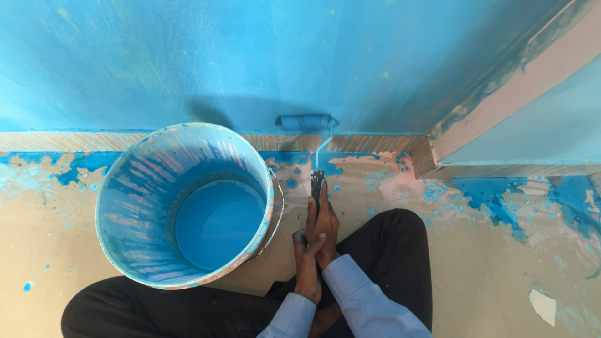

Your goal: The person sits on the floor and uses a paint roller to apply blue paint to a wall. They repeatedly dip the roller into a bucket of paint and roll it along the lower section of the wall, covering the surface with fresh paint.

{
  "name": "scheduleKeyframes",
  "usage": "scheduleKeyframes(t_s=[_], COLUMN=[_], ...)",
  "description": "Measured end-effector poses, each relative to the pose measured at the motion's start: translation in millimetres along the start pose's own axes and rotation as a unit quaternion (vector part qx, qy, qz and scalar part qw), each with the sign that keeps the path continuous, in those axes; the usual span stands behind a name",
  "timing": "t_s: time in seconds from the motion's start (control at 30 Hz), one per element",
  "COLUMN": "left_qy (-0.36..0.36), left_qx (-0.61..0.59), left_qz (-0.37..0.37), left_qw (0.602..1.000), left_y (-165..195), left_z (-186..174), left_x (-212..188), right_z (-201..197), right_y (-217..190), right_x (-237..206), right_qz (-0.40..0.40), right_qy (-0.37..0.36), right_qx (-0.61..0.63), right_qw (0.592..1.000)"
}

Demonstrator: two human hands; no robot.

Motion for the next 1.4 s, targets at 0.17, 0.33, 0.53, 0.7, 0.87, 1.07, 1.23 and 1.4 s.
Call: scheduleKeyframes(t_s=[0.17,0.33,0.53,0.7,0.87,1.07,1.23,1.4], left_qy=[-0.063,-0.078,-0.038,-0.087,-0.16,-0.173,-0.152,-0.166], left_qx=[0.011,0.025,0.053,0.115,0.112,0.111,0.177,0.188], left_qz=[0.123,0.13,0.057,0.118,0.213,0.183,0.08,0.16], left_qw=[0.99,0.988,0.996,0.982,0.957,0.961,0.969,0.955], left_y=[53.5,69.2,13.0,12.5,56.8,61.9,12.8,19.2], left_z=[25.6,25.7,6.8,18.2,52.2,65.1,41.6,46.2], left_x=[-5.8,-3.2,-5.3,-5.1,-8.8,-5.3,-6.8,-12.2], right_z=[-14.4,-13.5,14.2,-4.5,-48.5,-53.6,-29.3,-32.2], right_y=[-26.4,-40.3,43.0,40.5,-23.9,-21.9,49.7,63.8], right_x=[15.1,12.3,3.1,5.8,23.6,30.0,16.6,16.6], right_qz=[-0.005,-0.097,0.06,0.109,0.015,0.022,0.119,0.151], right_qy=[0.008,0.067,-0.016,-0.015,0.054,0.057,-0.001,-0.014], right_qx=[0.056,0.059,-0.002,0.016,0.047,0.035,-0.046,-0.058], right_qw=[0.998,0.991,0.998,0.994,0.997,0.997,0.992,0.987])
Point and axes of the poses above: each hand's wrist, its own x-axis towards the middle knuckle, its own z-axis out of the palm, y = z × x, the point moved 9 cm from there along x, towards the middle knuckle, and after that the axes turned 15 degrees about z, right-handed, at the moved point
